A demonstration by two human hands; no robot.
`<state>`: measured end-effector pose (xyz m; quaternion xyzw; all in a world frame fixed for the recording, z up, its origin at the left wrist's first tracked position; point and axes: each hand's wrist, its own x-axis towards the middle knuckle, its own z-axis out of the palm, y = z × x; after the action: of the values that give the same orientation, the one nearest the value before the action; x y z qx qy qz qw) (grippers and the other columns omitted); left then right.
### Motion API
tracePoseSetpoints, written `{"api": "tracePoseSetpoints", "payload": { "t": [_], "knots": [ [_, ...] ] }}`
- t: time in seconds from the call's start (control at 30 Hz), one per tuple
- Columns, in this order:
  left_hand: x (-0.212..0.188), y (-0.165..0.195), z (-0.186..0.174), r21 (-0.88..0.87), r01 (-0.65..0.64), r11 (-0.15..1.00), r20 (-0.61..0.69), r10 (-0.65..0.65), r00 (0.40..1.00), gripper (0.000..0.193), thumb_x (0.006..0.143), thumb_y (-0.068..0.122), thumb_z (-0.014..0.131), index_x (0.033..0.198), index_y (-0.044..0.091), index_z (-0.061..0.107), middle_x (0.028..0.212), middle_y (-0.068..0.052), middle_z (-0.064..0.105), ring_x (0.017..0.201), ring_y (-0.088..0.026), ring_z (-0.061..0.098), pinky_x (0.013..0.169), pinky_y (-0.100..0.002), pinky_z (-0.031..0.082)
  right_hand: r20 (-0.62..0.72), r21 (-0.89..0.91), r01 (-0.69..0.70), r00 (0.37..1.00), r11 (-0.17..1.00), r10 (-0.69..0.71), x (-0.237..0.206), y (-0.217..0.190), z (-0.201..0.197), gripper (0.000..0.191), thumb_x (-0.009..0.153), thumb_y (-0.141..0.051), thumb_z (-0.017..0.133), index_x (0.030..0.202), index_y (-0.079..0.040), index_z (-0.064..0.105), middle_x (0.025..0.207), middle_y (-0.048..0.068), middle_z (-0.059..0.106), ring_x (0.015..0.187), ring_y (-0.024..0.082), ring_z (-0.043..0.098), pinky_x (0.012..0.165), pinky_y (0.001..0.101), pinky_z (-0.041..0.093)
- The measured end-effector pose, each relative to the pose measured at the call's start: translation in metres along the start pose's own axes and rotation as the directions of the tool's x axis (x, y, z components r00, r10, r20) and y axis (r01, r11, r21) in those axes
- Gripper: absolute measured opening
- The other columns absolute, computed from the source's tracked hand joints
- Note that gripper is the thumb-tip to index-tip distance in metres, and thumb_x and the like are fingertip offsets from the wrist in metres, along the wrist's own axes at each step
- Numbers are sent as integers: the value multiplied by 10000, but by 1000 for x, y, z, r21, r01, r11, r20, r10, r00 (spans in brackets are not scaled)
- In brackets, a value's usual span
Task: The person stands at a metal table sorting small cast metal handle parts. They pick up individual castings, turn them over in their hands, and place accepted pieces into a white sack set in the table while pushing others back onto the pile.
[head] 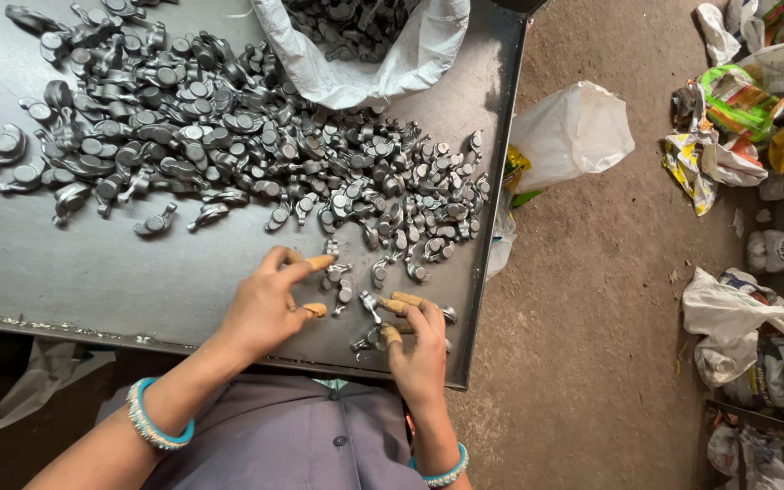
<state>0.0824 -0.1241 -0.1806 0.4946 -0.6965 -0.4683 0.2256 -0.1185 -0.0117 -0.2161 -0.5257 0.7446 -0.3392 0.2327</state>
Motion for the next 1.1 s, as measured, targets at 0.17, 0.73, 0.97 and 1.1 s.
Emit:
{"api": "tracePoseSetpoints", "payload": {
  "t": [0.17,0.73,0.97,1.1],
  "knots": [
    [1,-5,-11,-347,121,930,-52,-148,988,437,703,125,884,1122,97,763,991,-51,684,509,-102,592,425,-292,477,-56,-175,293,950,940,-307,7,-14,16,484,719,-45,852,1174,-46,688,1130,102,690,1047,293,606,917,415,503],
    [-10,9,20,-568,214,795,150,-155,976,516,672,-6,760,1162,106,645,934,-30,710,532,-72,626,399,-243,498,218,825,-251,968,506,125,30,34,23,278,871,46,740,1139,40,669,1083,114,737,975,170,702,882,303,574],
    [-1,16,31,-790,449,417,408,-190,893,215,804,34,818,980,9,696,799,-34,705,533,-72,594,382,-213,414,319,887,-375,919,268,230,9,67,12,235,950,-15,676,1176,47,676,1073,121,728,932,194,711,819,348,593],
    [2,15,33,-789,540,292,514,-169,841,160,853,29,785,978,0,688,793,-58,726,570,-84,651,444,-215,500,323,888,-378,918,263,230,2,72,12,219,955,-51,680,1157,34,676,1059,96,732,910,176,704,804,333,593]
  ]
}}
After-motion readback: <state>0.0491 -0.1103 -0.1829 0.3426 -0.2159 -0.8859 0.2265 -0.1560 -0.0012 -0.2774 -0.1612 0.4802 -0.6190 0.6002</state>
